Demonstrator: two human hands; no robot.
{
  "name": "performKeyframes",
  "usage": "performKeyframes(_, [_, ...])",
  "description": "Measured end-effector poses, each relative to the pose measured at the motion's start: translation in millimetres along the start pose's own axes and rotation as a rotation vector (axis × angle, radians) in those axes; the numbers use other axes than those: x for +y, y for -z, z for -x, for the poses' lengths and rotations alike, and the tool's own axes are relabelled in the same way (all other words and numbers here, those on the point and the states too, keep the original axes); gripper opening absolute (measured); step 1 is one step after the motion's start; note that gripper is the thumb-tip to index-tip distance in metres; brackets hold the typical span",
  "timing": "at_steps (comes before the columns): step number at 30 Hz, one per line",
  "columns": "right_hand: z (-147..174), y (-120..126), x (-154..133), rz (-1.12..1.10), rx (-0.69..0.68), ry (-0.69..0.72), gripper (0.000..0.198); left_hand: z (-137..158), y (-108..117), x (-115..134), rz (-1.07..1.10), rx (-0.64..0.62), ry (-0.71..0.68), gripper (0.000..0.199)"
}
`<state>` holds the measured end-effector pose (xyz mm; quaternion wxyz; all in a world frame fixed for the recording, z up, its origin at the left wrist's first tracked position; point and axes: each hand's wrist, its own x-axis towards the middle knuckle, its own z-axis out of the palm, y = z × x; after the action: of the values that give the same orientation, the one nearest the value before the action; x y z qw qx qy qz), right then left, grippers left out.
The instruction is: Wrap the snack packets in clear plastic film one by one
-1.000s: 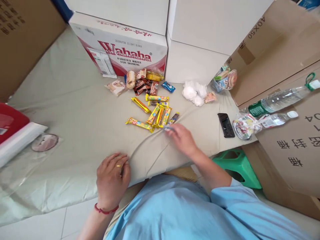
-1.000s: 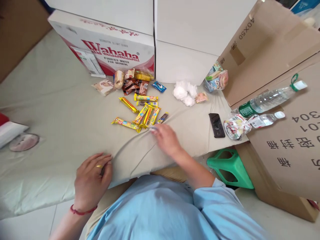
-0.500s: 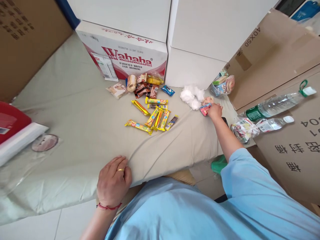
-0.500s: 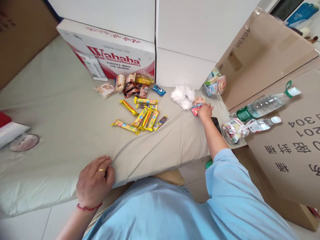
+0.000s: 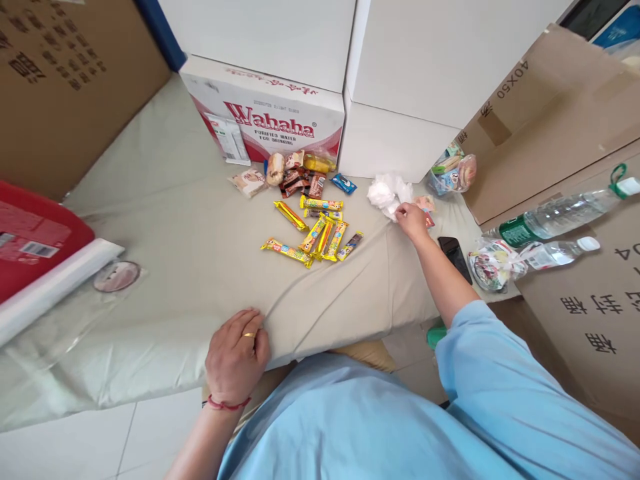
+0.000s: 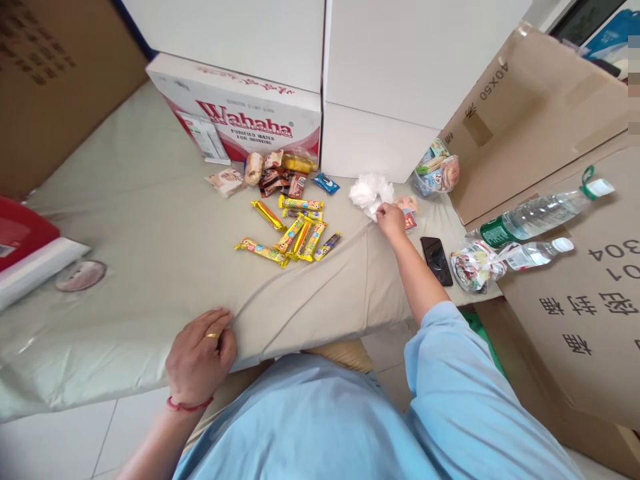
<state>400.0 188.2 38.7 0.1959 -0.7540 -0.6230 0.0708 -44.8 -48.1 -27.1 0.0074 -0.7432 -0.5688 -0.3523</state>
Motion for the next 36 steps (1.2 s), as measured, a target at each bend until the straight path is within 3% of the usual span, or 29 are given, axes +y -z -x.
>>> performKeyframes(3, [24.8, 11.4, -1.1, -0.378, 0.081, -0.039, 0.011, 3.0, 8.1, 8.9, 0.133, 0.075, 0.123, 0.017])
performKeyframes(6, [70.9, 18.1, -9.1, -0.799, 0.053, -0.059, 0.022, 1.1, 16.3, 26.3, 0.277, 0.100, 0.404, 0.016])
performKeyframes(9, [123.2, 13.8, -29.8, -0.982, -0.041, -0.028, 0.028, -15.7, 19.4, 50.9, 0.599, -0.128, 0.685, 0.033])
performKeyframes(11, [152.7, 7.5, -49.3, -0.945, -0.116, 0.028, 0.027, -34.8, 17.0, 68.5, 0.893, -0.332, 0.827, 0.049])
performKeyframes(14, [182.7, -1.5, -80.5, -0.793, -0.238, 0.195, 0.024, -64.5, 8.3, 88.5, 1.300, -0.498, 0.983, 0.067])
performKeyframes(16, [193.2, -7.4, -98.3, -0.752, -0.317, 0.340, 0.022, -77.4, 1.8, 93.7, 1.436, -0.489, 1.000, 0.062])
performKeyframes(18, [197.9, -14.9, -111.4, -0.821, -0.354, 0.396, 0.019, -81.1, -3.6, 92.5, 1.467, -0.398, 1.003, 0.053])
performKeyframes(20, [199.2, -23.9, -119.4, -1.022, -0.338, 0.266, 0.018, -76.5, -7.0, 87.7, 1.481, -0.270, 1.041, 0.047])
performKeyframes(22, [199.2, -32.5, -124.1, -1.299, -0.346, 0.017, 0.022, -67.0, -8.1, 82.6, 1.510, -0.180, 1.094, 0.045])
performKeyframes(24, [198.5, -38.2, -127.7, -1.533, -0.422, -0.204, 0.025, -56.4, -7.0, 79.5, 1.520, -0.181, 1.116, 0.042])
performKeyframes(26, [197.2, -40.3, -131.6, -1.663, -0.498, -0.321, 0.025, -47.4, -4.4, 78.3, 1.490, -0.236, 1.089, 0.040])
performKeyframes(31, [190.0, -34.3, -138.6, -1.768, -0.439, -0.363, 0.026, -39.0, 4.7, 74.4, 1.378, -0.340, 0.969, 0.038])
performKeyframes(36, [184.5, -29.4, -143.0, -1.722, -0.476, -0.319, 0.028, -49.9, 11.2, 74.6, 1.376, -0.323, 1.046, 0.053])
